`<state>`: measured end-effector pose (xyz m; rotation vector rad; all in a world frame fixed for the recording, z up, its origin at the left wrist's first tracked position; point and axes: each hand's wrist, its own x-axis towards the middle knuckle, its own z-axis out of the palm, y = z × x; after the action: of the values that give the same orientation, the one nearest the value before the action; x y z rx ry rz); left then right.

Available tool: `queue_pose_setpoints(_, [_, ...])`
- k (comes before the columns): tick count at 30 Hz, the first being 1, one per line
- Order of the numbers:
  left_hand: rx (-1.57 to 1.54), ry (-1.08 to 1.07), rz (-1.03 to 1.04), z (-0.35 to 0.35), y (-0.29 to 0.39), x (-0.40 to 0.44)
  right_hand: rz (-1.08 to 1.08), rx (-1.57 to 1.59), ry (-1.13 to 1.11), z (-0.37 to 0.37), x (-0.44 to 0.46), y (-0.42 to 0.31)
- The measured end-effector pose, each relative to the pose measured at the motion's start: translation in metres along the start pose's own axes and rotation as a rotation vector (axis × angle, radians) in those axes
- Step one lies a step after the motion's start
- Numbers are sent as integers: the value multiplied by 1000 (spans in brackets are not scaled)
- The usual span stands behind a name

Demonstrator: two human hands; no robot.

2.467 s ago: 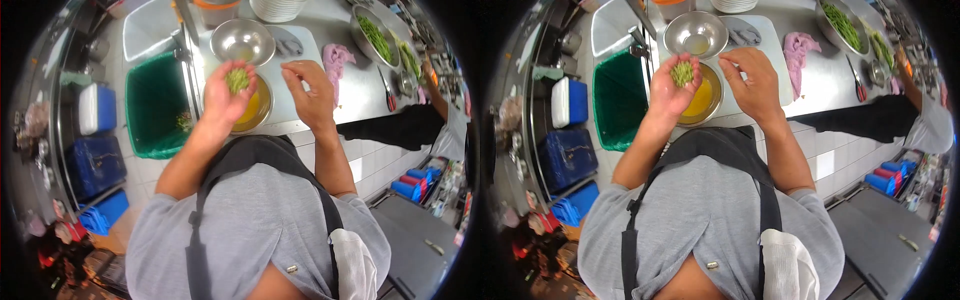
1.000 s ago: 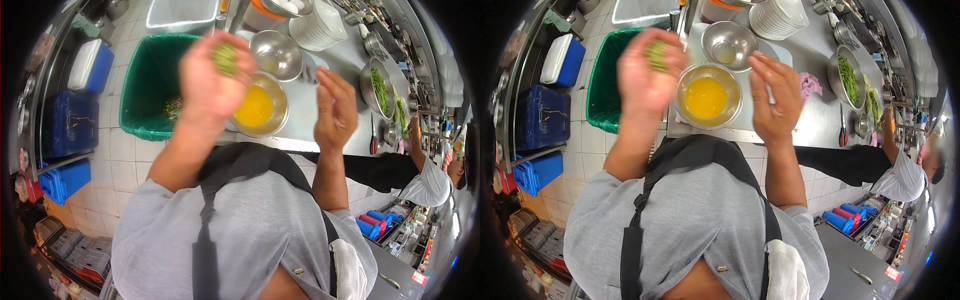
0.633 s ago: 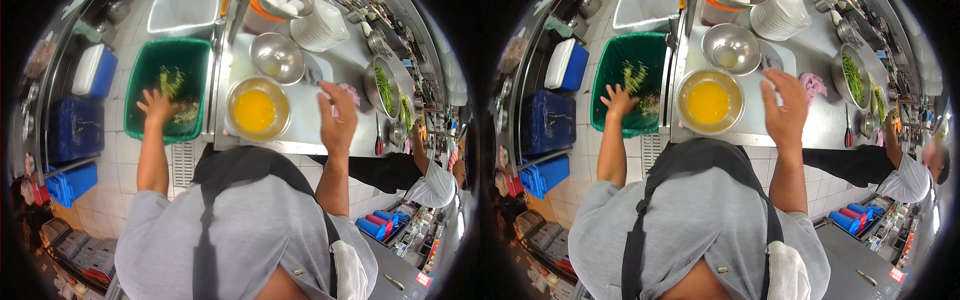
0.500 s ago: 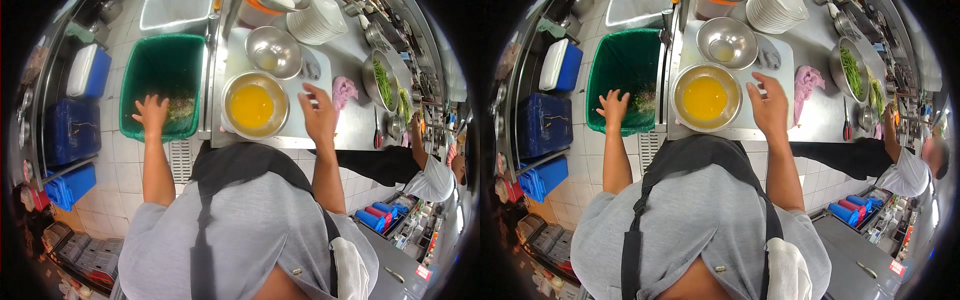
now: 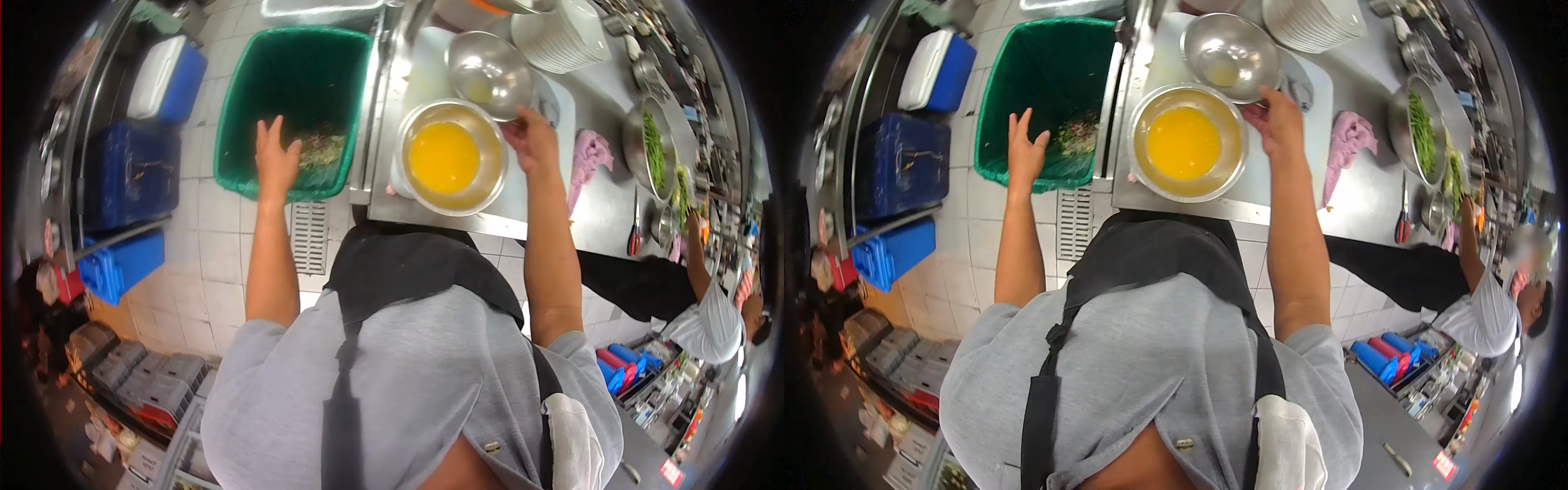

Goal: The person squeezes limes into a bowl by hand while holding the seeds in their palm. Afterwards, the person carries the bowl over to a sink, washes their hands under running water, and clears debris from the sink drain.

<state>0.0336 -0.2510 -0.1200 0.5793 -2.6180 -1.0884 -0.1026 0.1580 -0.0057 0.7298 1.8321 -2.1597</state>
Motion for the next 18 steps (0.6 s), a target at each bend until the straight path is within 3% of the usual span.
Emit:
queue_pose_setpoints(1, [32, 113, 71, -1, -2, -7, -15, 0, 38, -1, -1, -4])
queue_pose_setpoints(4, [-342, 96, -209, -20, 1, -32, -102, 52, -3, -5, -9, -16])
queue_pose_setpoints(5, [-368, 167, -194, -23, 9, -44, -129, 74, 20, -11, -13, -22])
queue_pose_setpoints(7, [-621, 11, -386, -38, 48, -70, -203, 88, 7, -24, -18, -34])
queue_pose_setpoints(10, [-854, -274, -418, -36, 113, -106, -295, 139, -30, -50, -26, -46])
queue_pose_setpoints(18, [-909, -419, -424, 21, 191, -117, -350, 223, 37, -119, -93, -45])
